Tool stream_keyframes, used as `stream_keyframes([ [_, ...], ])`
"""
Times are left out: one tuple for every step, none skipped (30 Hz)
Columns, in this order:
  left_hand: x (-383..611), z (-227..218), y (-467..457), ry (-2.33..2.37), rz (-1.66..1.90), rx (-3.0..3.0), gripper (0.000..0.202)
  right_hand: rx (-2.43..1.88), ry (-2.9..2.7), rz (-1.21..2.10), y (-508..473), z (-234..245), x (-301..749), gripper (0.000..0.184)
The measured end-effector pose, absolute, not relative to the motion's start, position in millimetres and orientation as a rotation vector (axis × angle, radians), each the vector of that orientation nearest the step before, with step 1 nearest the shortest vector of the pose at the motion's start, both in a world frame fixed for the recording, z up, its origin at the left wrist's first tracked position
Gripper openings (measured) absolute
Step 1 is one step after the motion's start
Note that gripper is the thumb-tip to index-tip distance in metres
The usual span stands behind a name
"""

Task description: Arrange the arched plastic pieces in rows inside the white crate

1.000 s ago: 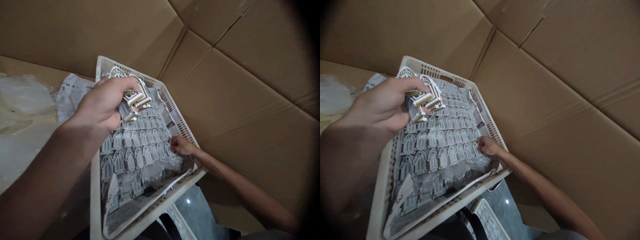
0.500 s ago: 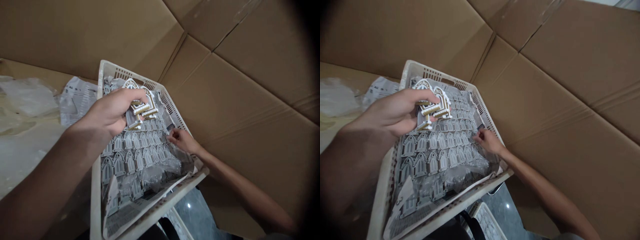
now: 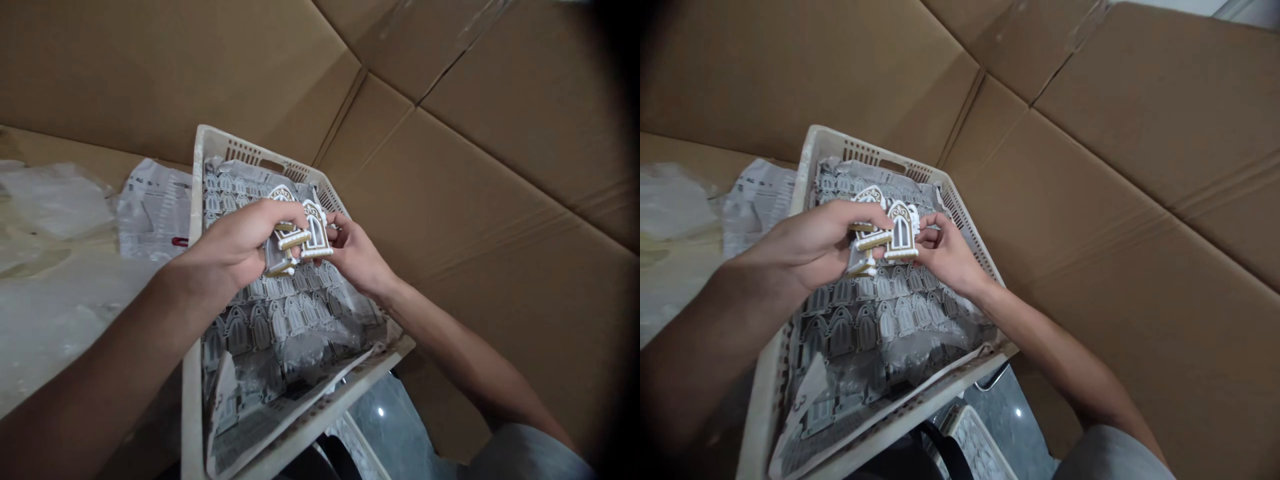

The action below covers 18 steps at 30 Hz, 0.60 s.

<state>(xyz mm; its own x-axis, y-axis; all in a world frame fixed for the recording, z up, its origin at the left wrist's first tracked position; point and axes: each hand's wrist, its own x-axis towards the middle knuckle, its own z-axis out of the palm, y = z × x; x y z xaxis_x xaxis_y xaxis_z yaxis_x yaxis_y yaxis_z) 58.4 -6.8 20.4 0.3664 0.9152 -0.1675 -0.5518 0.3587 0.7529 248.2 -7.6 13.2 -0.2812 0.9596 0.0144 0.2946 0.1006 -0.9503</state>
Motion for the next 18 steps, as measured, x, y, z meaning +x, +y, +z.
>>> stream_keyframes([
  [60,20,-7,0.679,1.022,0.648,0.018,-1.267,-1.679,1.169,-8,11,247,0.055],
  [61,18,-6,0.706,1.013,0.638,0.018,-1.292,-1.684,1.13,-9,9,246,0.054],
  [63,17,-6,0.729,1.016,0.634,0.017,-1.319,-1.689,1.083,-10,8,243,0.051],
  [63,16,-6,0.748,1.029,0.641,0.017,-1.345,-1.686,1.028,-12,8,241,0.047],
  [64,14,-5,0.77,1.047,0.657,0.016,-1.365,-1.679,0.966,-13,8,238,0.043],
  [64,13,-4,0.794,1.061,0.678,0.016,-1.374,-1.673,0.899,-14,8,236,0.039],
  [63,12,-3,0.822,1.071,0.698,0.016,-1.372,-1.676,0.831,-14,8,234,0.035],
  [62,11,-3,0.845,1.072,0.715,0.016,-1.362,-1.689,0.766,-14,9,232,0.033],
  [61,11,-2,0.859,1.071,0.725,0.016,-1.35,-1.71,0.711,-13,10,230,0.031],
  [60,11,-1,0.863,1.069,0.73,0.016,-1.342,-1.738,0.665,-11,12,229,0.03],
  [59,11,-1,0.865,1.071,0.731,0.016,-1.339,-1.766,0.624,-10,13,228,0.029],
  [58,12,-1,0.869,1.079,0.731,0.016,-1.341,-1.79,0.591,-8,15,227,0.028],
  [58,13,-1,0.879,1.092,0.732,0.015,-1.345,-1.812,0.56,-7,16,226,0.027],
  [57,14,-2,0.896,1.106,0.734,0.015,-1.349,-1.832,0.527,-7,18,226,0.026],
  [57,15,-2,0.915,1.117,0.741,0.015,-1.355,-1.848,0.486,-7,20,225,0.026],
  [57,16,-3,0.931,1.129,0.751,0.014,-1.363,-1.861,0.44,-8,22,225,0.026],
  [58,16,-4,0.942,1.141,0.761,0.014,-1.374,-1.874,0.393,-8,24,225,0.027],
  [58,16,-5,0.947,1.15,0.77,0.014,-1.385,-1.887,0.353,-9,27,225,0.029],
])
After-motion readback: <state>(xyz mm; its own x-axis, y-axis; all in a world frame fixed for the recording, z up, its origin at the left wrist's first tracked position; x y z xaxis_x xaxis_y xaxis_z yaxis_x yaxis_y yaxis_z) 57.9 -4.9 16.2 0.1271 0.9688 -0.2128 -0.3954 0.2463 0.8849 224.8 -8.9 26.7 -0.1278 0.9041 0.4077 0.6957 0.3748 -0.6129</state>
